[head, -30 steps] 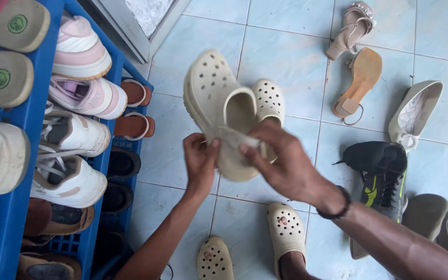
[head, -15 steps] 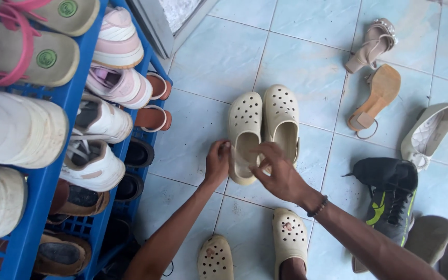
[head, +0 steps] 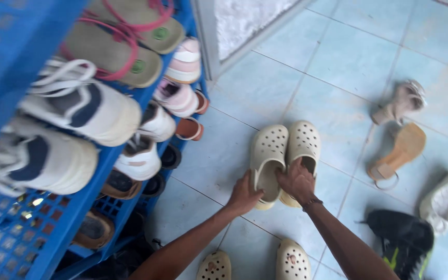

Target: The person sweeps an entryway area and then organizes a large pile of various shoes, sandals, and crocs into a blue plastic shoe rack.

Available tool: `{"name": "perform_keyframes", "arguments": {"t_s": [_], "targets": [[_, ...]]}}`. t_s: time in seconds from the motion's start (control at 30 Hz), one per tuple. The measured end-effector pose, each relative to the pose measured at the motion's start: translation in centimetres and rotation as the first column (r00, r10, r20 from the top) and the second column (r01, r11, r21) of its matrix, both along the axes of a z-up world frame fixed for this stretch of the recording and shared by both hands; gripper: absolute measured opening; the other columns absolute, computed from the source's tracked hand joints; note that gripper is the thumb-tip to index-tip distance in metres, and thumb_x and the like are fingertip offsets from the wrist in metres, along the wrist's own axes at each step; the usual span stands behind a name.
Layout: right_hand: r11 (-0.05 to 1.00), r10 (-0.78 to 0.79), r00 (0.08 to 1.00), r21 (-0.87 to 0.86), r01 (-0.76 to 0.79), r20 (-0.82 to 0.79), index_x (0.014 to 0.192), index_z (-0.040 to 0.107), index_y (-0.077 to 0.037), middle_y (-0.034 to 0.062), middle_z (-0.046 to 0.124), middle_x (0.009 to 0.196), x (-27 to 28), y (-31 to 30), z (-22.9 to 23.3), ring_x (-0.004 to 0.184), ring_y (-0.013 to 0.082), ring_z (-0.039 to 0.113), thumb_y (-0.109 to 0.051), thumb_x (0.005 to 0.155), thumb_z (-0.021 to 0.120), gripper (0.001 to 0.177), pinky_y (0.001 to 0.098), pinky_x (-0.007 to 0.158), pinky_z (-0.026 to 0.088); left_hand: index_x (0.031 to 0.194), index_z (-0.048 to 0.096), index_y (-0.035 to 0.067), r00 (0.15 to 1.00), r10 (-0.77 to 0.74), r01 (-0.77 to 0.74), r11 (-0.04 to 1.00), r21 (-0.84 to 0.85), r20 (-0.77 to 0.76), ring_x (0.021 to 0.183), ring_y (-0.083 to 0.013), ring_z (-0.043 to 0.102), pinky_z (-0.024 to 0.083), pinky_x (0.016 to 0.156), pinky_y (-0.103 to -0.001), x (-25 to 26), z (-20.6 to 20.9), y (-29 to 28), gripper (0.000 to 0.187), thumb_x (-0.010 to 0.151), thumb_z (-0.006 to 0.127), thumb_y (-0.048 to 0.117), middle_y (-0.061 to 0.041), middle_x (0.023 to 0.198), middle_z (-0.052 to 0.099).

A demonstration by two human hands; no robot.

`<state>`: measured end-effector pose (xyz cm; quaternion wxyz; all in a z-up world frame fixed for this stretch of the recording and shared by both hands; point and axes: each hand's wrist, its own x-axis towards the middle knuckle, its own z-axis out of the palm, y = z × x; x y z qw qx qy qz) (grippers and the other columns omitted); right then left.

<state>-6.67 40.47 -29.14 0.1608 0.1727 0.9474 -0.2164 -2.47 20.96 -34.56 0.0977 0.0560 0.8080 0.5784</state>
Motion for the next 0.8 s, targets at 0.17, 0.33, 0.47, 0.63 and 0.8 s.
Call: {"name": "perform_keyframes", "arguments": {"t_s": [0.17, 0.33, 0.47, 0.63, 0.8], "targets": [[0.973, 0.085, 0.974, -0.191, -0.127, -0.212, 0.125, 0.06, -0.003, 0.0324, 0.07, 0.114, -0.2, 2.7, -2.8, 0.111, 0.0498, 0.065, -0.036, 0.085, 0.069, 0.053, 0.0543, 0.094, 0.053, 0.141, 0.048, -0.001, 0.978, -0.092, 0.09, 0.996, 0.018, 0.186, 0.111, -0.0335, 0.072, 0.058, 0.095, -0.042, 1.1, 5.7, -0.4, 0.07, 0.086, 0.075, 0.034, -0.025, 0.12, 0.072], [0.838, 0.254, 0.847, -0.332, -0.434, -0.467, 0.128, 0.059, -0.002, 0.0227, 0.073, 0.109, -1.9, 5.3, 6.6, 0.099, 0.0339, 0.072, -0.03, 0.083, 0.067, 0.054, 0.0448, 0.085, 0.056, 0.159, 0.032, 0.004, 0.966, -0.211, 0.213, 0.977, 0.002, 0.153, 0.124, -0.0391, 0.059, 0.054, 0.102, -0.045, 0.7, 14.2, -4.0, 0.092, 0.089, 0.072, 0.049, -0.031, 0.133, 0.053], [0.9, 0.213, 0.877, -0.262, -0.347, -0.431, 0.133, 0.062, -0.004, 0.0171, 0.076, 0.097, -2.5, 4.6, 20.9, 0.081, 0.0245, 0.071, -0.018, 0.085, 0.068, 0.049, 0.0424, 0.074, 0.057, 0.171, 0.025, 0.006, 0.919, -0.36, 0.358, 0.933, -0.042, -0.164, 0.138, -0.0445, 0.049, 0.044, 0.114, -0.05, 1.4, 25.2, -6.2, 0.109, 0.087, 0.071, 0.059, -0.032, 0.142, 0.048], [0.842, 0.323, 0.741, -0.178, -0.509, -0.588, 0.132, 0.066, 0.0, 0.0183, 0.074, 0.102, -7.3, 3.9, 35.3, 0.085, 0.027, 0.071, -0.005, 0.09, 0.068, 0.042, 0.0412, 0.075, 0.056, 0.172, 0.016, 0.003, 0.769, -0.232, 0.12, 0.968, -0.222, -0.596, 0.159, -0.0531, 0.02, 0.026, 0.128, -0.058, 3.5, 35.7, -6.1, 0.12, 0.086, 0.071, 0.064, -0.036, 0.163, 0.023], [0.673, 0.496, 0.431, 0.02, -0.739, -0.754, 0.127, 0.066, 0.003, 0.0173, 0.073, 0.108, -11.9, -3.6, 48.4, 0.092, 0.0258, 0.073, -0.002, 0.097, 0.063, 0.031, 0.037, 0.082, 0.059, 0.17, 0.014, 0.003, 0.583, -0.082, -0.277, 0.915, -0.292, -0.808, 0.153, -0.0607, 0.014, 0.015, 0.128, -0.073, 3.3, 42.5, -6.5, 0.12, 0.085, 0.068, 0.068, -0.038, 0.164, 0.014]]}}
